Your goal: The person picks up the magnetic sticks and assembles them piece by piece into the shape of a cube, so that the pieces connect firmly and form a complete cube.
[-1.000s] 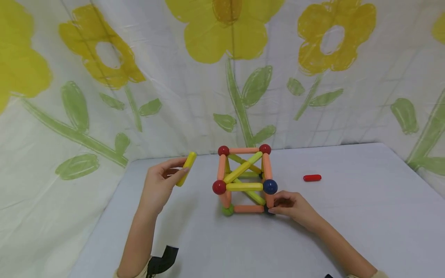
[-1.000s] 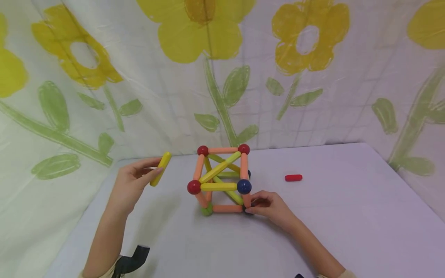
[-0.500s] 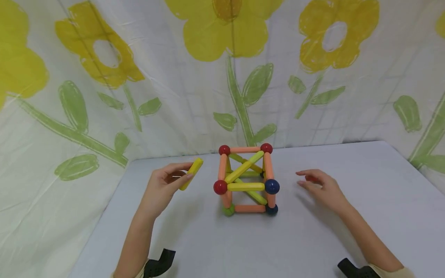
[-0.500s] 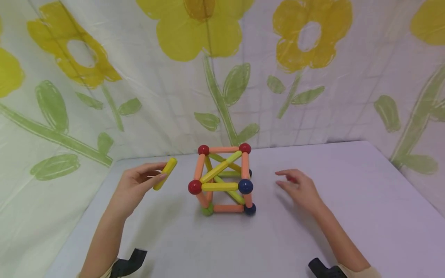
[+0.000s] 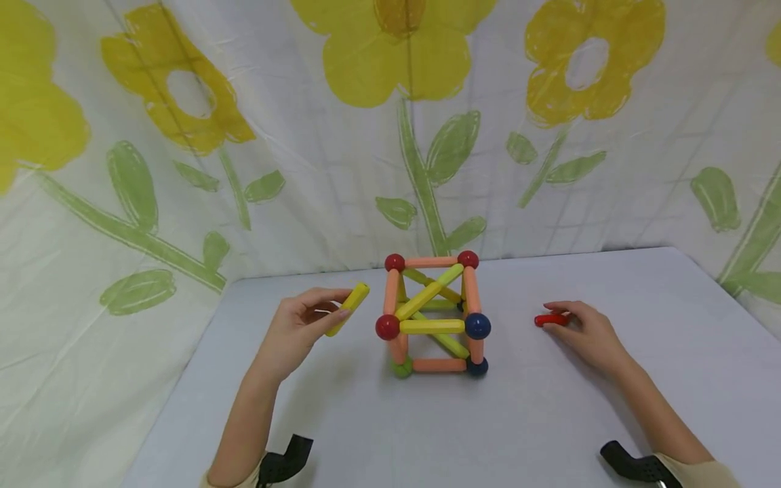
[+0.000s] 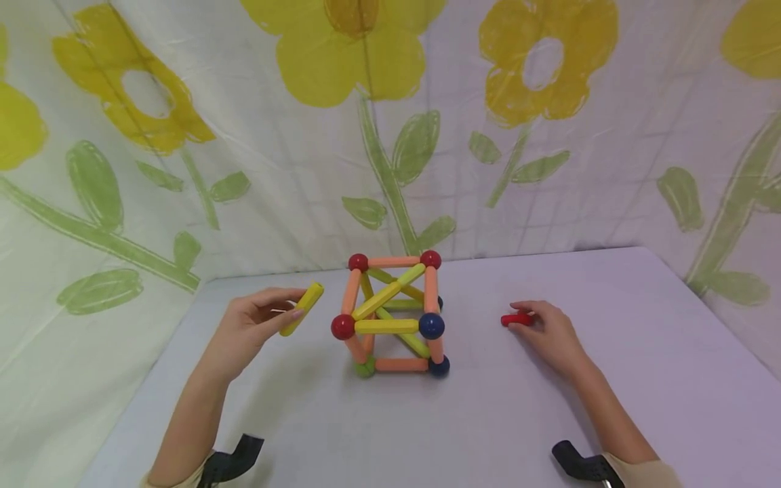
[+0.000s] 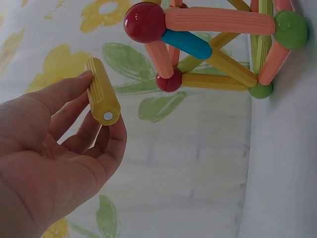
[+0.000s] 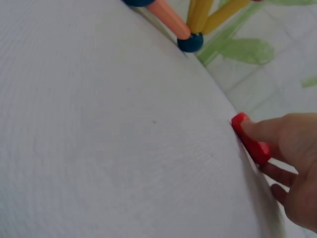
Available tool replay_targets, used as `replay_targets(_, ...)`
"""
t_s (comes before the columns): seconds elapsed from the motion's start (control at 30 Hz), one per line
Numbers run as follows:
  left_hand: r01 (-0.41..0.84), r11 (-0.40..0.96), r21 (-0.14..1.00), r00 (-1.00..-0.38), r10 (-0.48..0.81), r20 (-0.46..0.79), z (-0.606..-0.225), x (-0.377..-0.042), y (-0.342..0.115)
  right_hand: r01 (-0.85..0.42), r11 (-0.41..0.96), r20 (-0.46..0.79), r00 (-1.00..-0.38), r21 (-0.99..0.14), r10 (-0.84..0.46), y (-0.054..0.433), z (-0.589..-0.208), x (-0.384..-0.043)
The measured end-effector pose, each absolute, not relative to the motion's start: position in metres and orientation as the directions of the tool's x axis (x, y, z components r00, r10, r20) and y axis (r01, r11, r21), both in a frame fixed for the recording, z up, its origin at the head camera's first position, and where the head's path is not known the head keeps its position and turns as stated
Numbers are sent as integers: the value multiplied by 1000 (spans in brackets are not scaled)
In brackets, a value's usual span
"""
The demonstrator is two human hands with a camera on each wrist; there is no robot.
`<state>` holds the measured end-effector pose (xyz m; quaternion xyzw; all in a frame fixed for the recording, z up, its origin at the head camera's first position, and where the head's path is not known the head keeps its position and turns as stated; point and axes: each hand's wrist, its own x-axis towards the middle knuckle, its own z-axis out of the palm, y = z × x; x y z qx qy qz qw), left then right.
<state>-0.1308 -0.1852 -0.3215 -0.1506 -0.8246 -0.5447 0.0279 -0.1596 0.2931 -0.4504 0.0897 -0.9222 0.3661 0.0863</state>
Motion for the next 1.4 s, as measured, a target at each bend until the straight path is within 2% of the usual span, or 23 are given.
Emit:
replay_targets(0.27,316,334,888,-930,295,219,-325,-130,-180,-188,716,181,-980,-672,-87,293,-442,-155)
replay_targets(0.53,387,258,885,-865,433,252,-320,-119,-166,-263,675,246,-961,-690,-123,276,-400,-147)
replay_targets(0.73,406,249,879,-838,487,249,-319,-110,-153,-318,621,282,-946,-716,-160,252,-372,-132)
replay_targets(1.07,419,274,866,-791,578,200,-326,-101,-128,-502,435,408,-864,-747,-296,212,-348,-103)
replay_targets(1.27,438,273,856,-764,615,195,-329,-99,-118,-578,308,437,-795,-756,-421,197,-344,-89)
replay_targets(1.4,431,279,858,-761,624,179,-330,-98,-115,-606,283,438,-761,-744,-479,189,-345,-86)
